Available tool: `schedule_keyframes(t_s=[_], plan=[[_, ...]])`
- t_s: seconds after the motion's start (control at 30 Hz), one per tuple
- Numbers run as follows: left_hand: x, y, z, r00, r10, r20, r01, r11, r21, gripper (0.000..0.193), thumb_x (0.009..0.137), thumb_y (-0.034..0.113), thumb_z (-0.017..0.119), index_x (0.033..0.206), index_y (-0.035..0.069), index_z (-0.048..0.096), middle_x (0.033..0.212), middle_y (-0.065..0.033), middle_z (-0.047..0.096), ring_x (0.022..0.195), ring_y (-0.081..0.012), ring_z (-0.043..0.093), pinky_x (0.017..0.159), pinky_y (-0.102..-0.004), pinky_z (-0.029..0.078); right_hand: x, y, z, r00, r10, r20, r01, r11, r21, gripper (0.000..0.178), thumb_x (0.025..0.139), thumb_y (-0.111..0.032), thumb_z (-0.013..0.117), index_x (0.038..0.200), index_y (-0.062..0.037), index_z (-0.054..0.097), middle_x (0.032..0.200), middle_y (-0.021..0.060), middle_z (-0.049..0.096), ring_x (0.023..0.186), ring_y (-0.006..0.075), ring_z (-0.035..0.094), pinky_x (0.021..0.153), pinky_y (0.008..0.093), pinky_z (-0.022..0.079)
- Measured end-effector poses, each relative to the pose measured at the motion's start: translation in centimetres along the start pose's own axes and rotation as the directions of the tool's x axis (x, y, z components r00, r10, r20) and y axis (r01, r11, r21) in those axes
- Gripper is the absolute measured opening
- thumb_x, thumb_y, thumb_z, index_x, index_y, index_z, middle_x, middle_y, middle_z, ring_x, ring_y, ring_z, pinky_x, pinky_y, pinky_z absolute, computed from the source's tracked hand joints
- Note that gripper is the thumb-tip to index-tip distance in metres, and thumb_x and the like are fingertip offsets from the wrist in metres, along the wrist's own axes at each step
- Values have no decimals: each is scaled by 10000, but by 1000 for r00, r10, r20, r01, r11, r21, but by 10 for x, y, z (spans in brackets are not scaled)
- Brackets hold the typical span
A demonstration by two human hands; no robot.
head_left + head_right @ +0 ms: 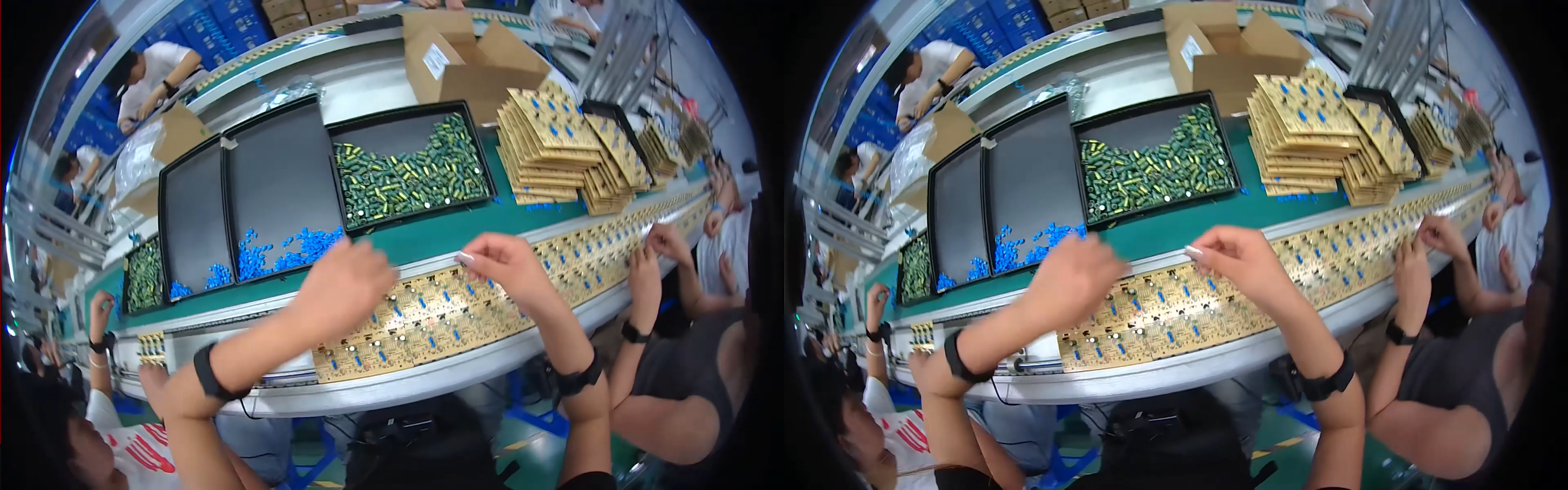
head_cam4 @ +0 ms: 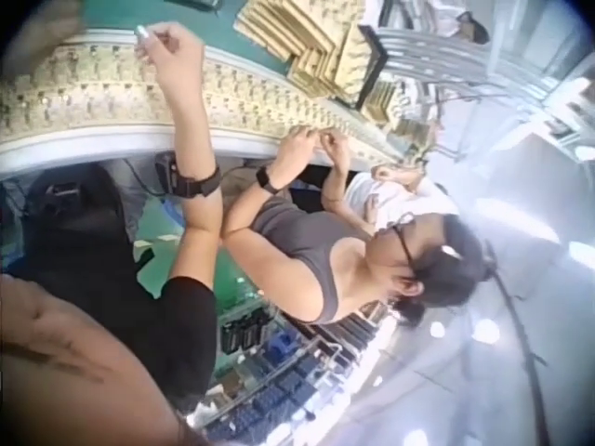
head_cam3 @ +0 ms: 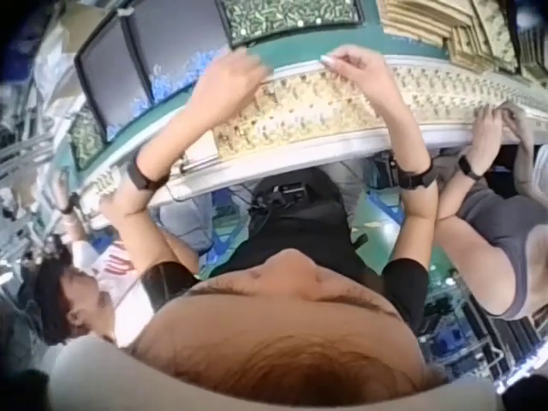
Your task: The person picks up green and blue capacitors from trays and inserts them into circuit boards on a conveyor belt.
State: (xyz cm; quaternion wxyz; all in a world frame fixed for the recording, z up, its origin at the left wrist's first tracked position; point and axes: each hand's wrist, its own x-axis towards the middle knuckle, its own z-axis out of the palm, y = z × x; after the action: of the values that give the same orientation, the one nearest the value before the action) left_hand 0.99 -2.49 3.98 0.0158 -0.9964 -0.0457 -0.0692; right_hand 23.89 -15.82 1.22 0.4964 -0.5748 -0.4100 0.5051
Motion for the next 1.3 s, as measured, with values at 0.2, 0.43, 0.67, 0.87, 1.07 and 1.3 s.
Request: schedule_keyframes(t_s=[0.2, 0.43, 0.67, 0.87, 1.07, 1.3], plan=[[48, -61, 23, 962, -258, -87, 271, 937, 222, 70, 690, 70, 615, 753, 98, 628, 792, -46, 614, 854, -217, 565, 759, -332, 412, -7, 5, 3, 996, 83, -25, -81, 994, 67, 177, 907, -59, 560, 1055, 9, 629, 931, 51, 649, 813, 101, 603, 706, 236, 466], [60, -59, 38, 906, -422, -20, 419, 894, 158, 74, 659, 23, 632, 709, 77, 645, 801, -67, 631, 843, -240, 588, 728, -351, 450, -9, 16, -8, 997, 75, -26, -74, 997, 16, 192, 869, 4, 586, 1056, 15, 631, 995, 70, 654, 892, 138, 639, 765, 244, 493], [47, -61, 46, 909, -394, -139, 403, 914, 46, 73, 629, 12, 642, 652, 80, 655, 785, -86, 628, 858, -250, 587, 703, -356, 457, -4, 24, -2, 990, -56, -126, 32, 982, -188, 142, 825, 34, 622, 958, 17, 668, 956, 72, 661, 884, 139, 636, 767, 241, 503], [41, -61, 48, 878, -388, -280, 395, 918, -35, 94, 643, 0, 616, 720, 53, 604, 794, -88, 603, 838, -252, 574, 709, -348, 447, 3, 13, 19, 971, -240, -12, 171, 724, -668, 141, 752, -6, 684, 879, -64, 695, 805, 40, 639, 753, 143, 583, 671, 238, 467], [36, -52, 44, 810, -328, -485, 368, 930, -14, 176, 649, 17, 594, 815, 43, 542, 813, -84, 519, 812, -244, 526, 703, -334, 423, 6, 14, 25, 975, -222, 9, 168, 709, -685, 125, 731, -53, 720, 831, -56, 645, 783, 31, 620, 673, 140, 521, 659, 256, 434], [26, -45, 31, 811, -379, -445, 345, 925, -158, 62, 785, 92, 623, 840, 91, 595, 807, -44, 583, 793, -237, 549, 702, -355, 430, 10, 17, 37, 979, -201, -13, 144, 745, -651, 161, 735, -75, 729, 859, -52, 630, 751, 33, 606, 692, 142, 520, 659, 264, 447]])
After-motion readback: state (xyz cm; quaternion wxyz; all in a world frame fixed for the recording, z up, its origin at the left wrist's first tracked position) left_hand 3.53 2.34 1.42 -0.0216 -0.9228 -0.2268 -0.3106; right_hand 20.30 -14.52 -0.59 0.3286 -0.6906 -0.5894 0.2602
